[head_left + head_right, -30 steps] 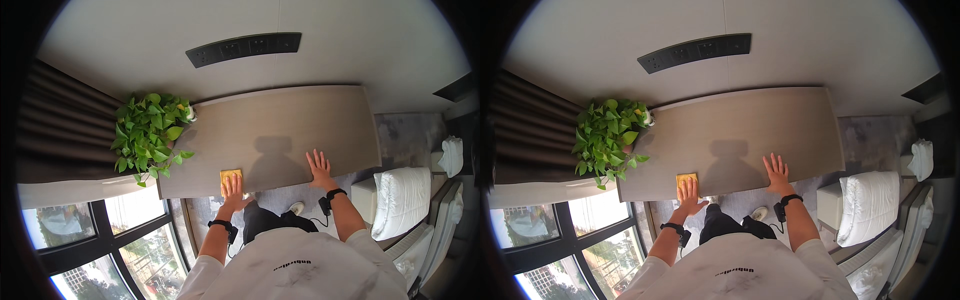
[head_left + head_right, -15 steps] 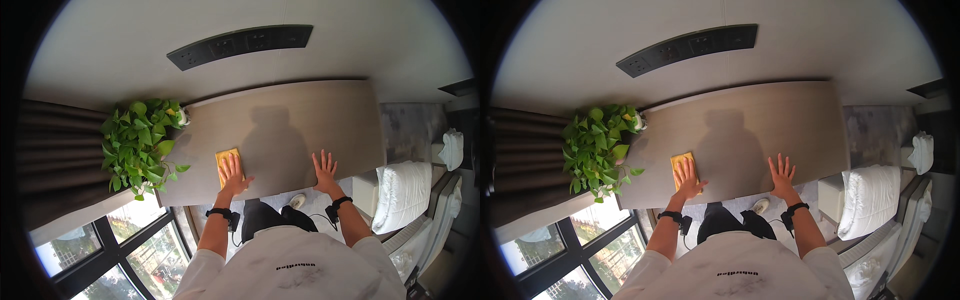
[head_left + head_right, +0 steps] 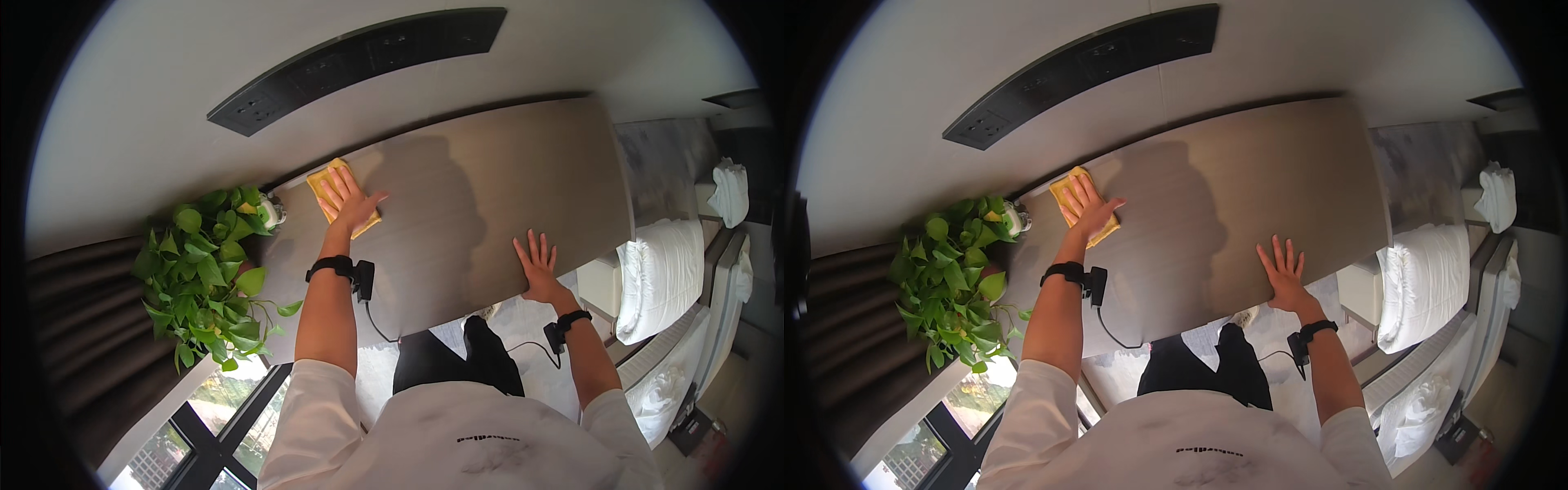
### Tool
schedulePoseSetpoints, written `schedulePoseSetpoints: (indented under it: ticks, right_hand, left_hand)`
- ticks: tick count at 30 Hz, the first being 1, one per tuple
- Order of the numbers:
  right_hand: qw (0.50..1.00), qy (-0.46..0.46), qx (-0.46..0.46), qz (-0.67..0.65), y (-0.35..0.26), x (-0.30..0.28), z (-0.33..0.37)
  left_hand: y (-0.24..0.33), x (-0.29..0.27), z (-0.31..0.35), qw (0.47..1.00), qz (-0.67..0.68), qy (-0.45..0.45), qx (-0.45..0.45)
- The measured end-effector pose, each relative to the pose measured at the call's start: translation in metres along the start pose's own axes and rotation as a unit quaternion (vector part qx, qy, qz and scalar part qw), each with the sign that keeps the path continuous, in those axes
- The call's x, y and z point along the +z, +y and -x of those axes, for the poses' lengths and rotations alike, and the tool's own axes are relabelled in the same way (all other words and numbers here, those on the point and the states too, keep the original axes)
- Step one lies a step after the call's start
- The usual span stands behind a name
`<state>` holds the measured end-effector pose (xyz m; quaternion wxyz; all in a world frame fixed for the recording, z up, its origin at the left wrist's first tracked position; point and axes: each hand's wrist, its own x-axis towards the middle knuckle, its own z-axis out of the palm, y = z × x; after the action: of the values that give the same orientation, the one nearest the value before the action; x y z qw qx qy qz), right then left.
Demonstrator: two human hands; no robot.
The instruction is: The person cleans a table and a window glass using a yellow cloth by hand.
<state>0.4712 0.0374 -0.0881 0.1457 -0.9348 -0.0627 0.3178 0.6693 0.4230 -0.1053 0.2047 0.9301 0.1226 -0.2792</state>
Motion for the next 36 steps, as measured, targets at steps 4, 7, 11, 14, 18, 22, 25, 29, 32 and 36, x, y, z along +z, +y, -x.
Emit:
schedulePoseSetpoints:
  ticks: [4,7,11,14,18,22,25,29,32,36]
  right_hand:
    - [1.000,-0.016,0.009,0.001,-0.007,-0.007,-0.002]
    - [1.000,-0.002,0.003,-0.009,-0.007,-0.008,-0.002]
    - [1.000,0.016,-0.014,-0.008,0.000,-0.007,-0.001]
    - [0.998,0.051,-0.032,0.001,0.001,0.000,-0.002]
    - [0.997,0.052,-0.057,0.021,0.001,0.006,-0.003]
    - [0.995,0.035,-0.092,0.032,0.008,0.001,-0.004]
    - [0.992,0.043,-0.116,-0.021,0.021,-0.001,-0.008]
    - [0.982,0.106,-0.032,-0.150,0.053,-0.007,-0.024]
    - [0.991,0.068,0.033,-0.110,0.060,-0.039,-0.029]
    - [0.996,0.019,0.045,-0.075,0.052,-0.052,-0.034]
  left_hand:
    - [-0.010,0.008,0.002,0.999,0.008,0.044,0.011]
    - [-0.018,0.024,0.018,0.998,-0.010,0.050,0.044]
    - [-0.026,0.067,0.074,0.989,-0.085,0.077,0.093]
    - [-0.026,0.105,0.134,0.990,-0.102,0.050,0.079]
    - [-0.023,0.158,0.205,0.993,-0.095,0.025,0.060]
    - [-0.014,0.176,0.229,0.996,-0.084,0.013,0.018]
    - [-0.003,0.171,0.228,0.994,-0.108,-0.010,-0.015]
    - [0.001,0.168,0.221,0.991,-0.122,-0.030,-0.041]
    - [0.008,0.157,0.216,0.986,-0.147,-0.056,-0.048]
    - [0.017,0.139,0.198,0.985,-0.150,-0.059,-0.056]
